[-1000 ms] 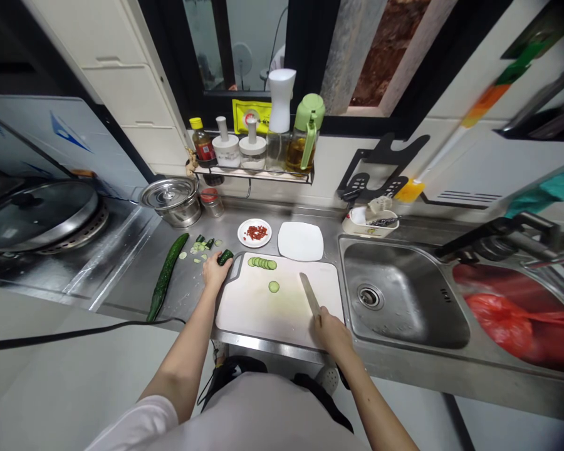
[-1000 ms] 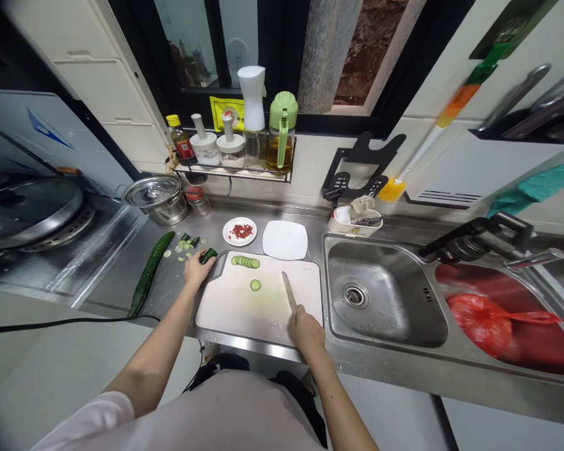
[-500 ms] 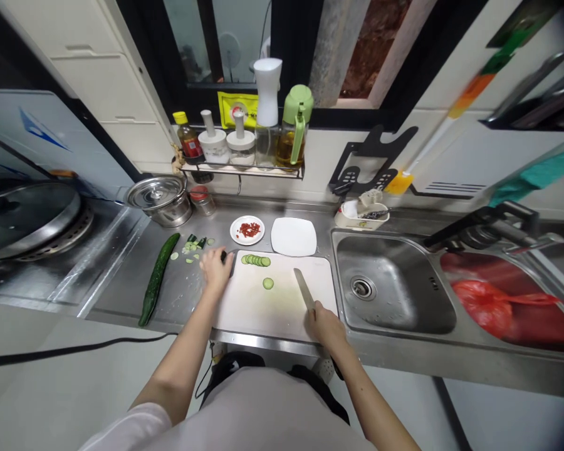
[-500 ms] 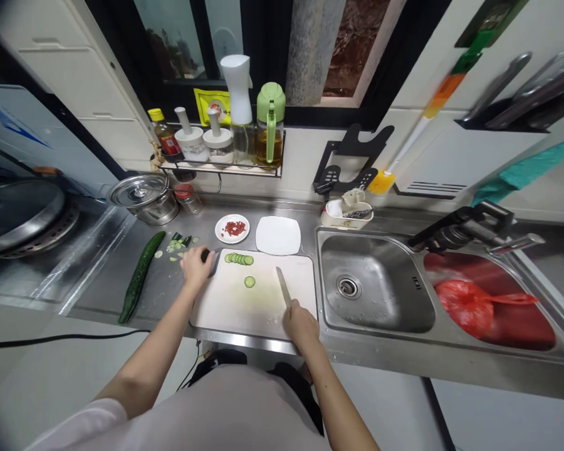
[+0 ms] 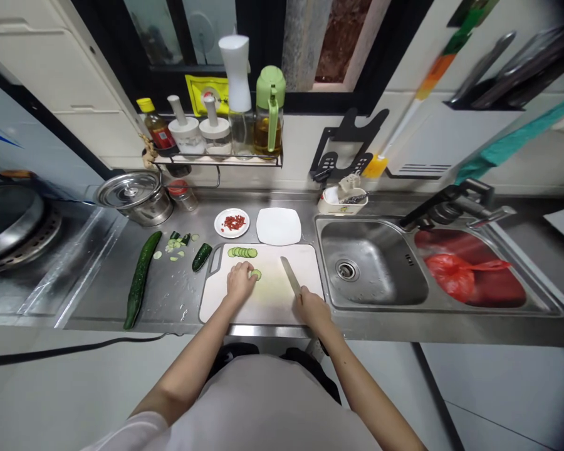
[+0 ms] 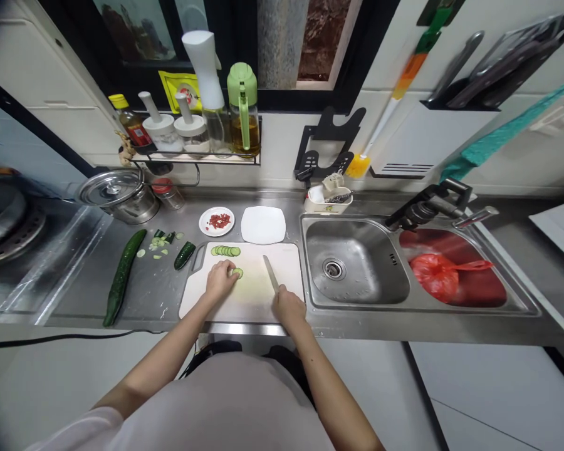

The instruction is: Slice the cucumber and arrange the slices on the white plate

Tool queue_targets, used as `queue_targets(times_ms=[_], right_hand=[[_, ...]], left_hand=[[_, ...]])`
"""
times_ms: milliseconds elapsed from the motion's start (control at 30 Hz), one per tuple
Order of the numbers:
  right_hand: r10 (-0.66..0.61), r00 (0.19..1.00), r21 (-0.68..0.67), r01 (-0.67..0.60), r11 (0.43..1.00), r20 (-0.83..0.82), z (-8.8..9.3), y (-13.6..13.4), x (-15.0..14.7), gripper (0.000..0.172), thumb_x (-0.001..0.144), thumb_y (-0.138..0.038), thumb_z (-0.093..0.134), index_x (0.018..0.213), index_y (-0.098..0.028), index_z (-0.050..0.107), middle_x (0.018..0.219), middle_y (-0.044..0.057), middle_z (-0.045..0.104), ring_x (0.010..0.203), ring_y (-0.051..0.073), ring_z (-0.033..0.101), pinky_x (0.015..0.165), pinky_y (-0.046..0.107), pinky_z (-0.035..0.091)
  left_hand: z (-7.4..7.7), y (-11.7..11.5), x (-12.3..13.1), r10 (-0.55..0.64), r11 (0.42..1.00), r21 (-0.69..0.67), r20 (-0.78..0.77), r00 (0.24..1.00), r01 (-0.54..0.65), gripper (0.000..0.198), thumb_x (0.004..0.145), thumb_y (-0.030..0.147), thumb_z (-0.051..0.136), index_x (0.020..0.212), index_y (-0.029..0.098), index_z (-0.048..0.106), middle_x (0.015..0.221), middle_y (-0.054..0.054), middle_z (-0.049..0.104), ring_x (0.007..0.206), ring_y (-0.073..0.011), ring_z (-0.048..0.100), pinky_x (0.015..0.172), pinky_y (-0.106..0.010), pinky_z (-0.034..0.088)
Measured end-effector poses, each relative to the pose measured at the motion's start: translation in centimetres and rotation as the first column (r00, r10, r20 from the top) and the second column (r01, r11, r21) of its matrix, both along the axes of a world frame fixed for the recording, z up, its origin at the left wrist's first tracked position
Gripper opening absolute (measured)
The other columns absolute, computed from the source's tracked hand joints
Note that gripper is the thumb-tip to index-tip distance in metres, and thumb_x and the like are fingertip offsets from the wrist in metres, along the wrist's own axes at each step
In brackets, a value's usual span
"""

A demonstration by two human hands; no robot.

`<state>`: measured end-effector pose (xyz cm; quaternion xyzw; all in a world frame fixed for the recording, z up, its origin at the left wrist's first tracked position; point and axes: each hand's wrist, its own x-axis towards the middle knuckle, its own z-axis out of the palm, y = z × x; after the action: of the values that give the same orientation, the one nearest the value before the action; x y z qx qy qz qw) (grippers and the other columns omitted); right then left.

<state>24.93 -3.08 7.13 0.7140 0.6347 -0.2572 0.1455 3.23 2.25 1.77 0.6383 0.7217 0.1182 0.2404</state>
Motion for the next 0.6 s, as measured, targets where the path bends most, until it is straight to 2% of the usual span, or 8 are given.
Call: queue_targets(times_ms=[100,200,367,600], right_hand=[[0.017,1.0,0.007,-0.017,1.0,0.007,0.2,-0.1,0.0,0.03,0.098,-0.025,0.031,0.116,-0.016,0.052,0.105,0.015,0.069,0.1,0.025,0.066,0.076,0.032,0.044],[0.048,0.999,0.026,-0.048,0.998,0.012,0.5,-0.4,0.0,0.03,0.098,-0.025,0.031,0.116,-0.016,0.053,0.104,0.015,0.069,0.099,0.025,0.066,0.075,0.032,0.043],[0.179,0.984,0.04,-0.179,0.983,-0.016,1.2,-1.6,-0.3,0.029,0.099,-0.028,0.033,0.116,-0.019,0.054,0.101,0.012,0.07,0.096,0.023,0.066,0.075,0.029,0.041],[0.325,0.945,0.045,-0.323,0.945,-0.032,1.3,-2.1,-1.2,0.025,0.098,-0.025,0.035,0.111,-0.02,0.056,0.095,0.01,0.07,0.093,0.022,0.066,0.074,0.029,0.038]], left_hand=[[0.0,0.0,-0.4,0.053,0.996,-0.072,0.122,0.991,-0.044,0.011,0.084,0.025,0.058,0.094,0.023,0.062,0.087,-0.001,0.069,0.084,-0.0167,0.062,0.076,-0.027,0.041],[-0.3,-0.1,-0.8,0.107,0.991,-0.096,0.188,0.976,-0.09,0.012,0.084,0.024,0.058,0.094,0.023,0.064,0.083,0.0,0.07,0.079,-0.0153,0.063,0.072,-0.025,0.042],[-0.9,0.0,-1.4,0.109,0.994,-0.044,0.178,0.978,-0.103,0.02,0.082,0.021,0.059,0.1,0.023,0.067,0.086,-0.001,0.071,0.085,-0.0172,0.064,0.076,-0.026,0.044],[-1.2,0.4,-1.5,0.125,0.992,-0.039,0.148,0.981,-0.121,0.019,0.081,0.021,0.059,0.098,0.024,0.067,0.088,-0.001,0.069,0.086,-0.0172,0.062,0.076,-0.027,0.044]])
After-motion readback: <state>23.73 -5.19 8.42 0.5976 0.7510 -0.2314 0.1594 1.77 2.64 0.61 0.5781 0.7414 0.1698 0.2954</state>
